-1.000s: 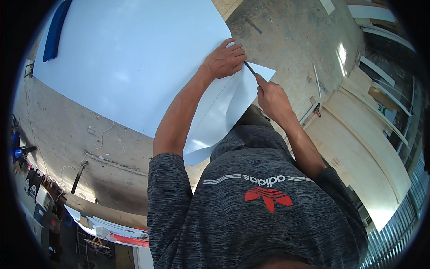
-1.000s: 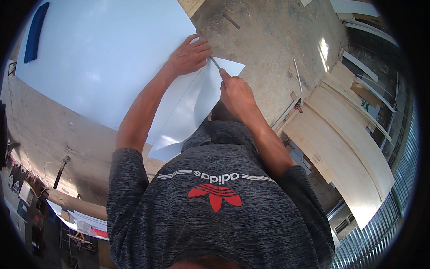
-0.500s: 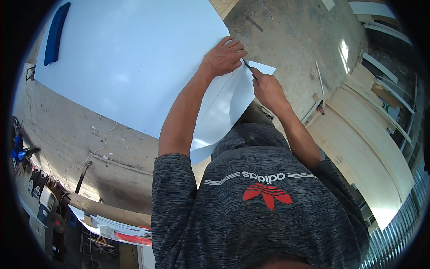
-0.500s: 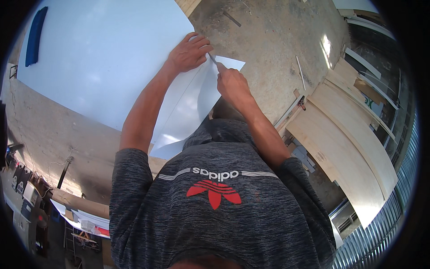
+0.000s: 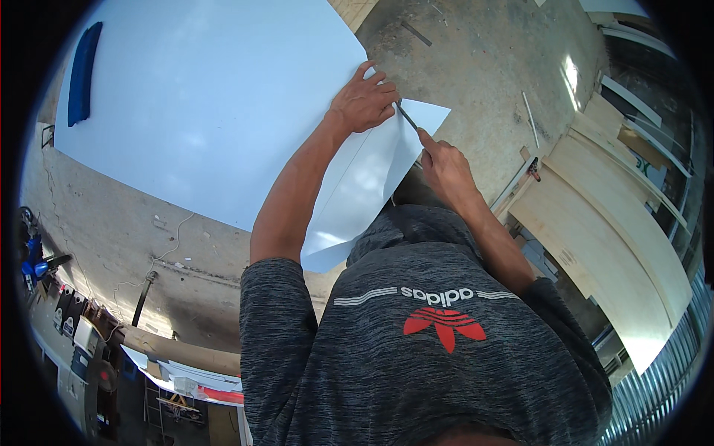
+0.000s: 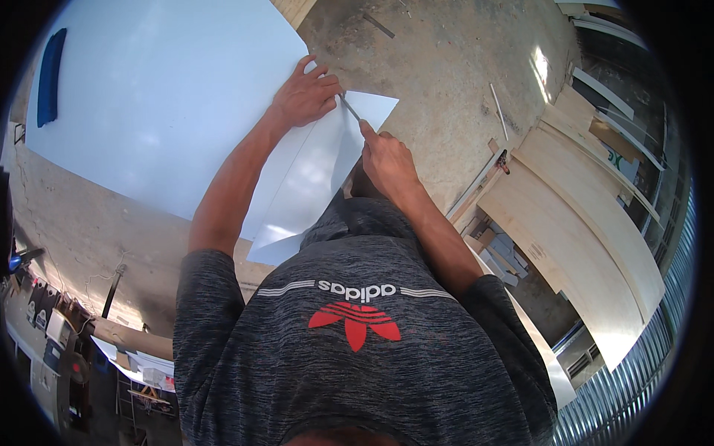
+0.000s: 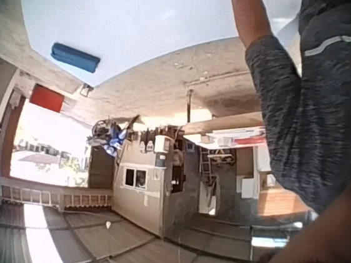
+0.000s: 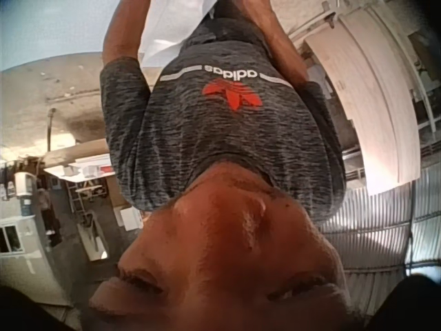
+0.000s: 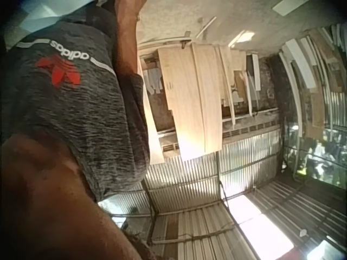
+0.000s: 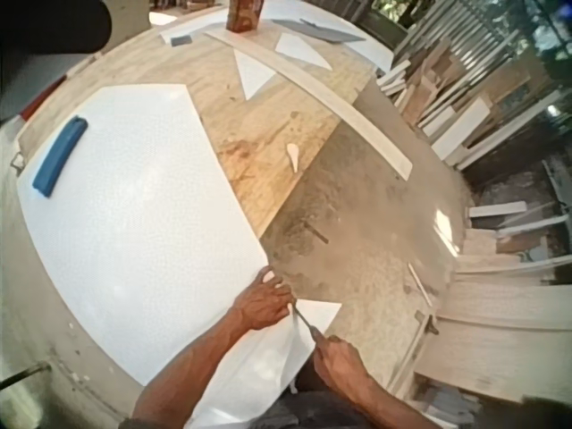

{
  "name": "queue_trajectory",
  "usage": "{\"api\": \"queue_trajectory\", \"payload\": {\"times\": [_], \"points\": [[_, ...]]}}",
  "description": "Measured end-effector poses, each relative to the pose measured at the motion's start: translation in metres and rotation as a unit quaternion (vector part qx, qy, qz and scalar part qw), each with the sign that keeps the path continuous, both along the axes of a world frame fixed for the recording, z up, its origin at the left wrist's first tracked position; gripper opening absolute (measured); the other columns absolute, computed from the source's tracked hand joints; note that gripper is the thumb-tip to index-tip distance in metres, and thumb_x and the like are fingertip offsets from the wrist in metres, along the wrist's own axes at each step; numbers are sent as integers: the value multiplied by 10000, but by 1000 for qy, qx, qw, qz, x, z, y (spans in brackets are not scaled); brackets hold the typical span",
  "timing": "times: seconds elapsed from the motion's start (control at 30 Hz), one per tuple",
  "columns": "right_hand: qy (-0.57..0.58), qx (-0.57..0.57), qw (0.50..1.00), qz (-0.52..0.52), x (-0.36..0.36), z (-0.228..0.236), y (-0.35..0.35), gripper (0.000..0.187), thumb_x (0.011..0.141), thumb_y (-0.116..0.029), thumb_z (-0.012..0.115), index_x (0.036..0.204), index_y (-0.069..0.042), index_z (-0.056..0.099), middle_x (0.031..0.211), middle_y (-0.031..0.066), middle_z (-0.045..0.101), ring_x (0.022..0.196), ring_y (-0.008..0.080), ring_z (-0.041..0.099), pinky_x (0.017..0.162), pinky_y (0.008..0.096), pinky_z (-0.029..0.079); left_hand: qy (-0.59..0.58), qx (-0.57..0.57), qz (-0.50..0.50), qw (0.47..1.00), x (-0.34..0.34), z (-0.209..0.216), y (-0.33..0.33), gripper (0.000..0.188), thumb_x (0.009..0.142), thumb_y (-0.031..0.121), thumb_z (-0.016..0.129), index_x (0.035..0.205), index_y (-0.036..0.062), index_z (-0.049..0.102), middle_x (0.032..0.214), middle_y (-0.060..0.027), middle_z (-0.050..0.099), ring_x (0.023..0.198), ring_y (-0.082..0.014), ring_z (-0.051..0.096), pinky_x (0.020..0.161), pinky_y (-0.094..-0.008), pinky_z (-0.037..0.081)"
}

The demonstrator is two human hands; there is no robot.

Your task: Using a metal file to smooth and scrape the edge of a large white plastic or acrylic sheet.

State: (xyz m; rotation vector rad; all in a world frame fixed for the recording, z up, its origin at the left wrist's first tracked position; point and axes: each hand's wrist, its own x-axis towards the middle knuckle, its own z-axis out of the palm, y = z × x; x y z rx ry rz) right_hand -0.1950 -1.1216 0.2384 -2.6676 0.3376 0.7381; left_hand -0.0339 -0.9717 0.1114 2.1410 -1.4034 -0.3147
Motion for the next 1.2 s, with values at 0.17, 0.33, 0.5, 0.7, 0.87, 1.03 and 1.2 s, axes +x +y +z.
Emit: {"api": "queue_trajectory", "payload": {"times": [0.17,0.33,0.5,0.7,0.87,1.03,1.2], "points": [[10,-13,1000,-7,10,-19,-1,467,957,-97,549,1424,-79,544,907,285,670,812,471,681,744,545,553,-39,16,-10,999,2,2,-5,173,944,215,560,1060,150,671,1067,20,647,1218,-200,549,1239,-502,232],[-17,25,998,-47,4,11,7,459,964,-116,540,1421,-70,553,921,289,676,840,473,684,793,541,557,-25,-99,40,994,-5,-4,0,166,930,195,591,1066,137,666,1101,-13,644,1187,-214,571,1211,-488,286],[20,-9,999,-38,-14,28,6,456,966,-122,541,1419,-69,556,920,284,673,828,471,688,768,544,558,33,-102,6,994,-25,-3,-5,176,955,240,567,1023,112,668,1125,-44,650,1204,-227,558,1209,-489,290],[8,2,1000,-22,-10,-4,-1,448,960,-120,541,1406,-71,559,926,283,673,821,474,683,758,546,556,-10,-37,0,999,-25,-5,-7,184,944,246,560,940,93,663,1073,-58,645,1175,-244,565,1202,-462,296],[-3,11,1000,-22,0,-30,-8,440,950,-118,550,1387,-66,568,932,289,677,840,482,679,765,549,551,-16,-46,4,999,-22,-5,-12,200,916,236,578,1013,88,670,1090,-64,641,1198,-254,561,1190,-471,311],[-66,22,997,-36,-5,-15,1,369,960,-100,564,1325,-61,600,863,274,677,801,460,674,717,544,535,52,-167,69,982,-22,-7,-2,281,883,207,609,1127,78,658,1151,-100,623,1230,-282,547,1171,-463,346],[-41,48,997,-47,1,-15,-5,370,970,-108,549,1335,-63,590,910,270,686,846,463,680,757,548,540,21,-115,10,993,-24,-2,1,374,874,207,637,1220,67,615,1208,-122,600,1253,-301,527,1139,-452,380]]}}
